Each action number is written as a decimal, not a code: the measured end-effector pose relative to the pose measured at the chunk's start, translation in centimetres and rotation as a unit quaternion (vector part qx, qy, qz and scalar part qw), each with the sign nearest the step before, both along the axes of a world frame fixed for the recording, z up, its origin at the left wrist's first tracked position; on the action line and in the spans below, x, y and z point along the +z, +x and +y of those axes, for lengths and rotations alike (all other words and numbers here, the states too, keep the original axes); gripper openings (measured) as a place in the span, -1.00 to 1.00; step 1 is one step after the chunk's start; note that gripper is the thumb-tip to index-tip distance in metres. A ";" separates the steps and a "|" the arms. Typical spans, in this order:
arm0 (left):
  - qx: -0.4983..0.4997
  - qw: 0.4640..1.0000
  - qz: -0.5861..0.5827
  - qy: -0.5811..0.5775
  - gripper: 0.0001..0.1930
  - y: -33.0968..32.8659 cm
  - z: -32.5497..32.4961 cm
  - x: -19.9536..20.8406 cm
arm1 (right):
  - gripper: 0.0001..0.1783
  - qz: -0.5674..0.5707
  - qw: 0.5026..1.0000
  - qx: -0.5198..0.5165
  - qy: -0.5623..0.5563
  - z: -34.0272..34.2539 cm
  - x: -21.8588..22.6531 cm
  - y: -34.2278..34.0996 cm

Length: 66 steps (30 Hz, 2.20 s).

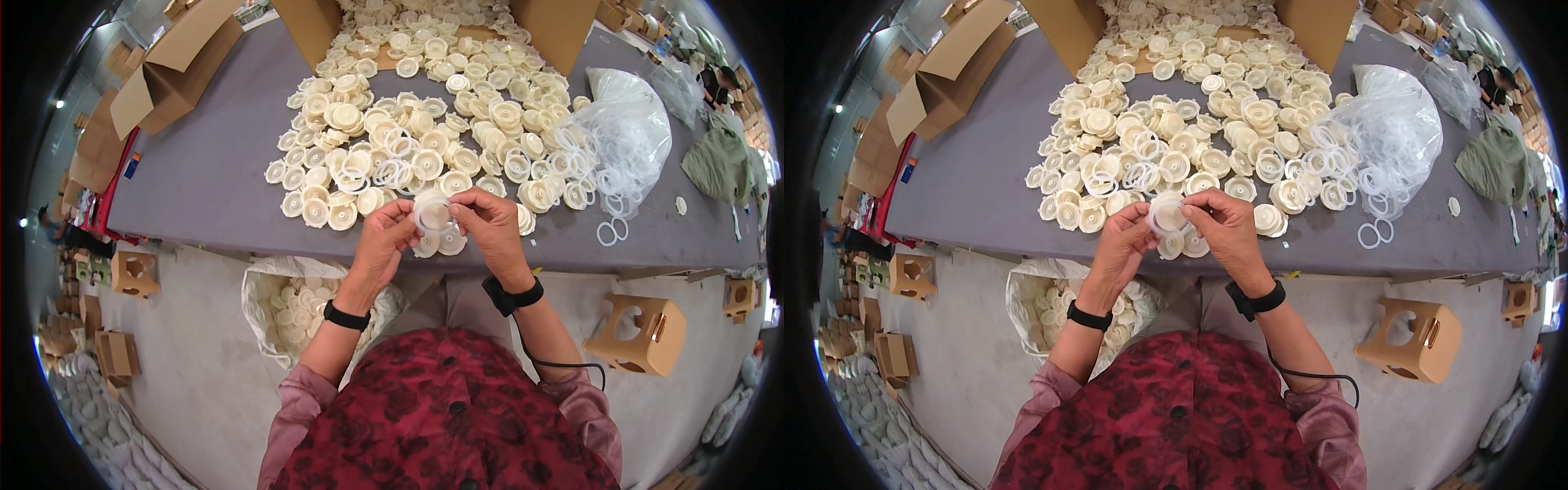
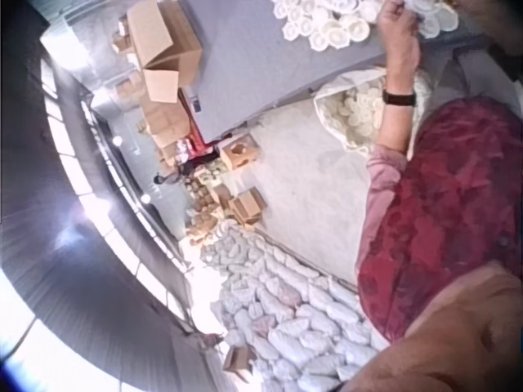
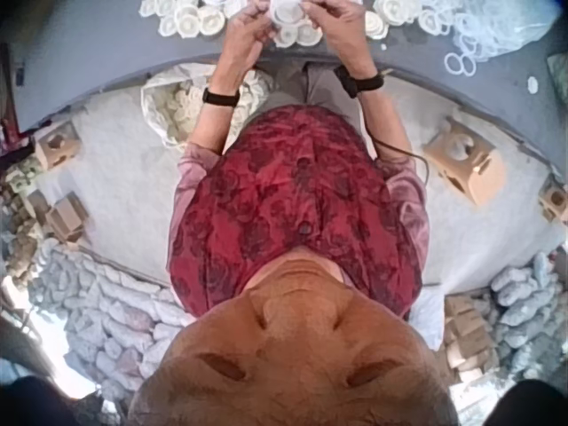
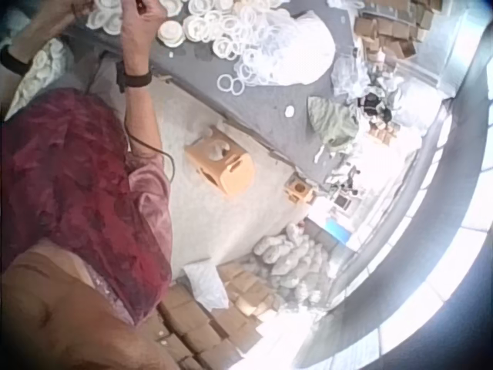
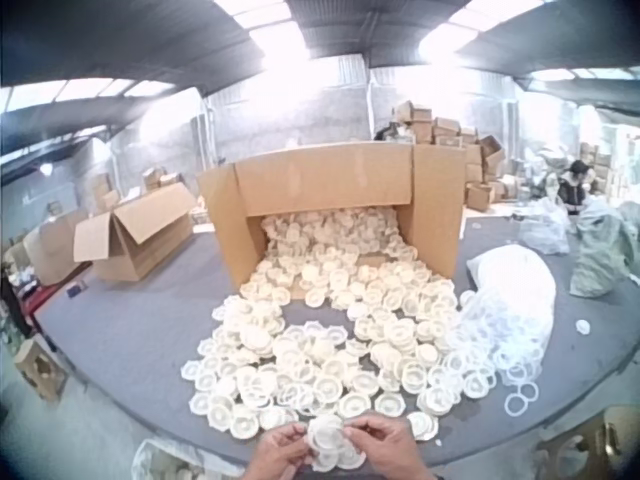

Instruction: The person is manually assembling small white plastic circular components and placing them into a bag.

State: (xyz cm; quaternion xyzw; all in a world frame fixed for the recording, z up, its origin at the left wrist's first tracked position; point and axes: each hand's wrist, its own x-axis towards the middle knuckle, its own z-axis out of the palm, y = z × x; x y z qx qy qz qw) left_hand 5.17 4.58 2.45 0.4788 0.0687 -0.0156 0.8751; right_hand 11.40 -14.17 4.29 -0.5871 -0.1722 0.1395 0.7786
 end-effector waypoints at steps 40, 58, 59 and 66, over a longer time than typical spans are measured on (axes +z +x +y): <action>0.011 0.989 -0.014 -0.143 -0.63 -5.3 -3.1 -3.8 | -0.71 0.109 0.994 0.013 0.013 -0.5 -1.8 -5.9; -0.020 0.995 -0.052 -0.085 -0.70 -7.8 -2.7 -3.8 | -0.79 0.090 0.996 -0.010 0.023 -1.5 -1.7 -8.0; -0.019 0.995 -0.049 -0.084 -0.70 -8.1 -2.2 -4.0 | -0.79 0.094 0.995 -0.009 0.024 -1.9 -1.7 -8.0; -0.116 0.990 -0.074 0.016 -0.70 -8.9 -1.6 -1.6 | -0.77 -0.048 0.993 0.093 -0.062 -4.4 -1.8 -9.4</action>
